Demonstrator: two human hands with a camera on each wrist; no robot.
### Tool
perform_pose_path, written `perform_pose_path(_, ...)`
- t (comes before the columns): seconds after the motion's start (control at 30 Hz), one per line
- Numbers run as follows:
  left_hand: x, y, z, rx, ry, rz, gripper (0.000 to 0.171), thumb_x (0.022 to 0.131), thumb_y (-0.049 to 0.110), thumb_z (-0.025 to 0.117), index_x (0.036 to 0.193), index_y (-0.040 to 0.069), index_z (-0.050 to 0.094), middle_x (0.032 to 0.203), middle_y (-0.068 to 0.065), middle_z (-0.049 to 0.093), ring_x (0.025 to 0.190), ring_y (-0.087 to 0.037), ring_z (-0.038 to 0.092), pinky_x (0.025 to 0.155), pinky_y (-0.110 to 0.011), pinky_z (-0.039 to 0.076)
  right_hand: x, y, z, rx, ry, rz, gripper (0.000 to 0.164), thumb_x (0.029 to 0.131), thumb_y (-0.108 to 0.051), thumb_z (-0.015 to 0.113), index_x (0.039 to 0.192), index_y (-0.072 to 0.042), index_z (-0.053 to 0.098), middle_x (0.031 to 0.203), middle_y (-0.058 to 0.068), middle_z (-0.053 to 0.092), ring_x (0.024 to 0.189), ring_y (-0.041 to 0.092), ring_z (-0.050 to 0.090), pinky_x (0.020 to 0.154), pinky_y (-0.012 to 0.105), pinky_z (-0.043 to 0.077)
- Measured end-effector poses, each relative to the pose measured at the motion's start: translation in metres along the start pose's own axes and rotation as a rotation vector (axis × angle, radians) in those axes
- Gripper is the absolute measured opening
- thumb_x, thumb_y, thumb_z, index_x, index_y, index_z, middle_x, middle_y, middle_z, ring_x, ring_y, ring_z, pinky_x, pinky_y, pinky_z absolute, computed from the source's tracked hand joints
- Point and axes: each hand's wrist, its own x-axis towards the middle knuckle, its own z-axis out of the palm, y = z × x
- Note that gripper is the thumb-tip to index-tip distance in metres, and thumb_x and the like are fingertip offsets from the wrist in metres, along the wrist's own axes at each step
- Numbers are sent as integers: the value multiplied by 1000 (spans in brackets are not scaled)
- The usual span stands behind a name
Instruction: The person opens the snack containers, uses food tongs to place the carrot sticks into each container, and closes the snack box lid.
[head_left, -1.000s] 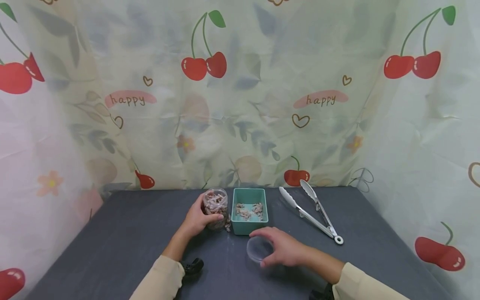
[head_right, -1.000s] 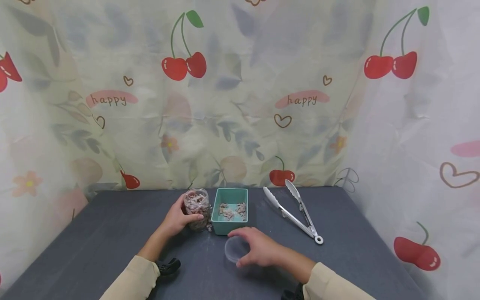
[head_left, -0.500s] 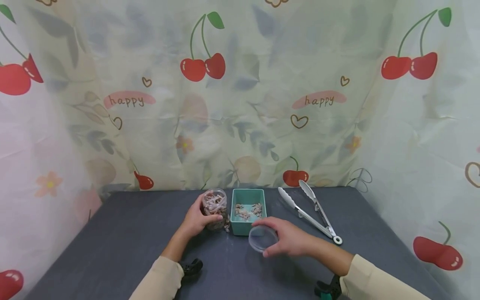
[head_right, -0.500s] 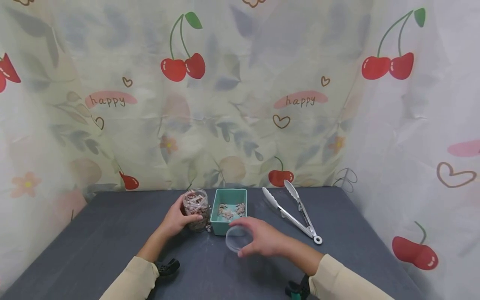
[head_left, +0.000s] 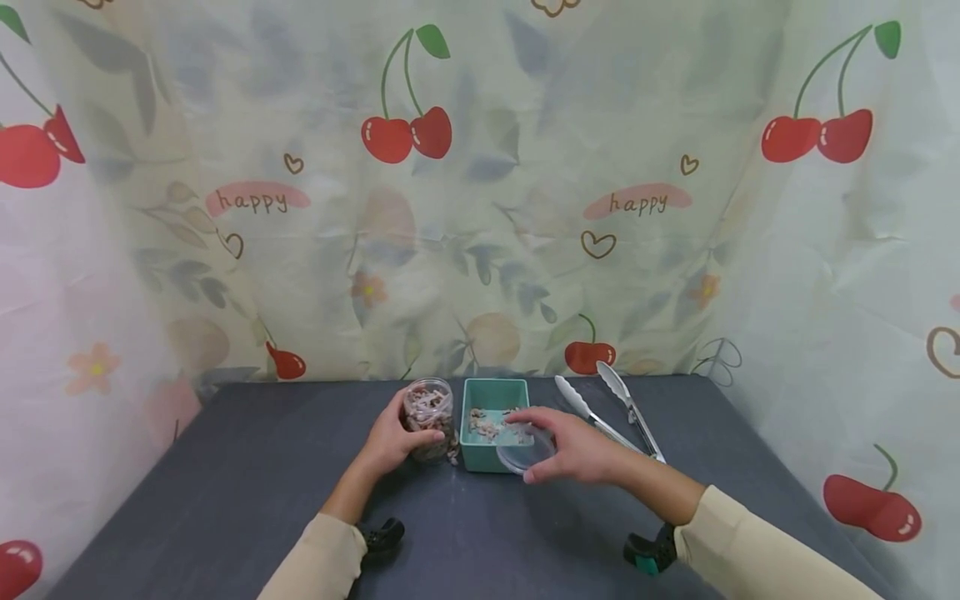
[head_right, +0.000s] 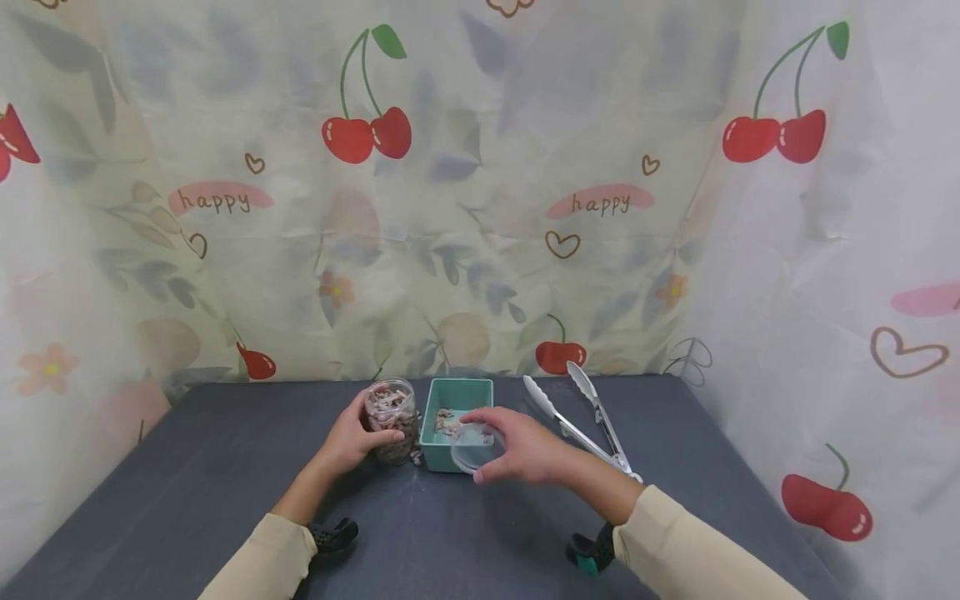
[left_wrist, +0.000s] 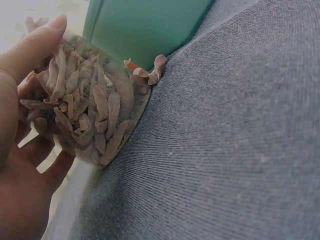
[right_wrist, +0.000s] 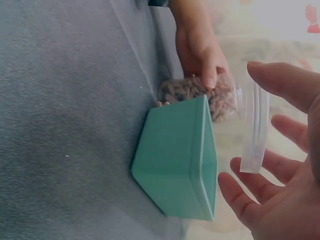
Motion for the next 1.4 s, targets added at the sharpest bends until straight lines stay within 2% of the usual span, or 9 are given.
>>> perform_pose_path(0.13,0,0,1,3,-1,3,88,74,26,87,146,14,38,131,-15,53,116,-27,52,94,-47,42,7,1,-1,12,37,31,69,78,-23,83,139,-19,51,138,7,49,124,31,46,94,51,42)
perform_pose_path(0.27,-1,0,1,9,6,-6,88,74,25,87,146,14,38,131,-14,53,116,-27,52,94,-47,42,18,5,-3,26,93,5,68,79,-20,82,139,-15,51,139,9,49,128,35,44,97,52,41)
perform_pose_path(0.37,-2,-1,1,15,10,-13,88,73,25,87,146,15,38,131,-14,53,115,-27,52,94,-47,42,28,9,-3,39,125,-19,66,81,-18,81,139,-11,51,141,11,48,130,37,43,95,52,43)
perform_pose_path(0.57,-2,-2,2,29,9,-22,90,72,29,88,146,15,39,130,-14,54,115,-27,52,95,-47,41,46,10,-4,67,174,-11,64,82,-16,79,140,-13,50,142,11,48,130,37,43,90,50,47)
perform_pose_path(0.8,-2,-2,1,29,13,-12,90,71,28,88,145,14,40,130,-13,54,115,-26,52,95,-47,41,69,9,-1,67,250,75,68,81,-29,80,141,-19,50,143,9,48,132,33,42,94,52,44)
perform_pose_path(0.93,0,-1,1,18,18,-10,89,72,26,88,146,14,39,129,-14,54,114,-27,52,94,-47,41,82,10,4,108,313,103,69,80,-32,81,140,-20,51,143,5,49,130,31,44,92,52,46)
perform_pose_path(1.13,0,-2,2,16,21,-10,89,72,28,88,145,15,40,129,-13,55,114,-27,52,95,-47,41,100,14,17,140,397,81,59,82,-31,79,135,-18,56,138,5,53,123,32,50,88,50,47)
perform_pose_path(1.4,1,-3,2,10,24,-2,88,72,27,88,145,13,40,128,-14,55,113,-28,53,94,-47,42,113,11,34,155,431,71,48,86,-36,75,128,-17,61,135,5,56,122,34,52,87,49,48)
